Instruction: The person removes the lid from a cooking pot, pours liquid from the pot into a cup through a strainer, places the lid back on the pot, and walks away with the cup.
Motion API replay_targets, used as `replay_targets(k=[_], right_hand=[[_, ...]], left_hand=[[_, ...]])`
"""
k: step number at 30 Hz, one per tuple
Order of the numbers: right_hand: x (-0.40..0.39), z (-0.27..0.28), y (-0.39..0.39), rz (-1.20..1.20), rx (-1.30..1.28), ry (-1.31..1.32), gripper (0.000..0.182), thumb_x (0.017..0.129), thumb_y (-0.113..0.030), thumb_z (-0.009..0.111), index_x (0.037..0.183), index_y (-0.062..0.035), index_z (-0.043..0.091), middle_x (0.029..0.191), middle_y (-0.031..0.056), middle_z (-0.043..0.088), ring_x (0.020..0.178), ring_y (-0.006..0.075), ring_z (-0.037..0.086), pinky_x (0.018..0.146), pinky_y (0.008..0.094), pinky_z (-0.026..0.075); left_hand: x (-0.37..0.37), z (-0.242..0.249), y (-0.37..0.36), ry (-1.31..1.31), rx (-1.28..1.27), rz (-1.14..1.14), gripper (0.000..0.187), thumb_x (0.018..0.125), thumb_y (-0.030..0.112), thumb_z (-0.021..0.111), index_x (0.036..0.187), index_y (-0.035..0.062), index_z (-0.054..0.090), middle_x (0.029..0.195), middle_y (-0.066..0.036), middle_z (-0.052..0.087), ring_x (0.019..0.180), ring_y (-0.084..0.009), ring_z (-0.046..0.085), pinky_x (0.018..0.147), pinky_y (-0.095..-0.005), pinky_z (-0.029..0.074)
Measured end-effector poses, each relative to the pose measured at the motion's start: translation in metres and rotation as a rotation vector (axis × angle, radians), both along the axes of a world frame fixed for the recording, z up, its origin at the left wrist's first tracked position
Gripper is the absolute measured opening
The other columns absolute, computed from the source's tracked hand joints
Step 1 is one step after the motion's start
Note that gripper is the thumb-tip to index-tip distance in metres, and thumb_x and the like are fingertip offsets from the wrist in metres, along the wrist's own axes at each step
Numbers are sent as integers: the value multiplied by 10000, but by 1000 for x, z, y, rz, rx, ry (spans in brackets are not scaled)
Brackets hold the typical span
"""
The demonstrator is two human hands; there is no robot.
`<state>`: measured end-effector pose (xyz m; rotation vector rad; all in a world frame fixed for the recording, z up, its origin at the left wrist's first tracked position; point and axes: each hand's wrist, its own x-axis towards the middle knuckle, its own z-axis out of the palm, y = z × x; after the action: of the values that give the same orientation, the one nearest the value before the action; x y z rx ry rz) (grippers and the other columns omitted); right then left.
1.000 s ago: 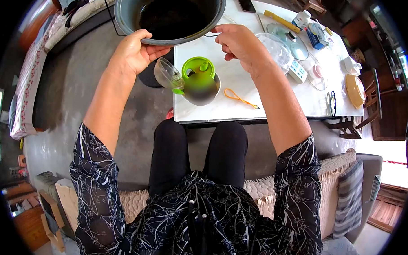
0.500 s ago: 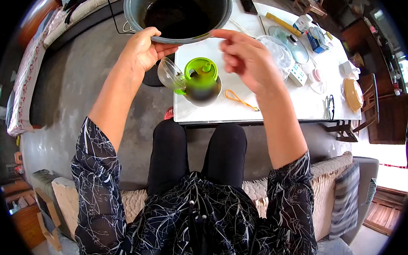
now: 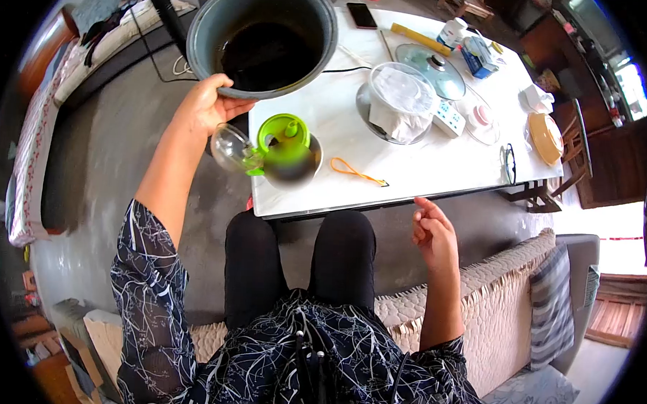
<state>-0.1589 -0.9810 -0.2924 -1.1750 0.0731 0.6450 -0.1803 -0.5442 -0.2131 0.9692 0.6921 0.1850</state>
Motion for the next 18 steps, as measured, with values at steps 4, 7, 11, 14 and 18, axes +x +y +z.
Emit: replay_targets(k=[4,7,11,14,18], right_hand=[[-5,-5,-6,-19,35,65,392,766,1,431,1149,2,515,813,-1,510,574,69,398,515,201,361],[-4,20,26,26,45,37,386,762,2,444,1139,1,528,800,-3,507,585,59,398,520,189,357],[-8,48,99,441,-228,-452,501,732,-1,477,1226,-79,476,829,38,505,601,110,477,538,244,423],[-27,54,148,486,-762,-1382,693,710,-15,519,1352,-168,307,864,132,470,681,243,555,582,365,478],[-28,53,184,392,-943,-1638,648,725,-28,526,1332,-173,352,809,100,435,662,257,533,617,356,480]], left_hand=[[-4,0,-4,8,46,-23,304,780,82,449,1017,-107,424,913,-252,581,822,-338,620,791,-416,515],[-3,-4,-7,5,54,-32,313,790,91,458,1022,-116,424,899,-240,587,789,-309,628,748,-383,537],[-3,-3,-8,-26,59,-10,284,804,87,452,1005,-110,416,898,-244,585,799,-308,627,749,-376,543],[-4,3,-10,6,56,59,275,789,92,451,985,-99,434,883,-255,594,778,-342,629,781,-424,519],[-6,-3,2,-36,-16,5,224,790,86,473,943,-73,438,849,-254,595,746,-320,635,692,-405,550]])
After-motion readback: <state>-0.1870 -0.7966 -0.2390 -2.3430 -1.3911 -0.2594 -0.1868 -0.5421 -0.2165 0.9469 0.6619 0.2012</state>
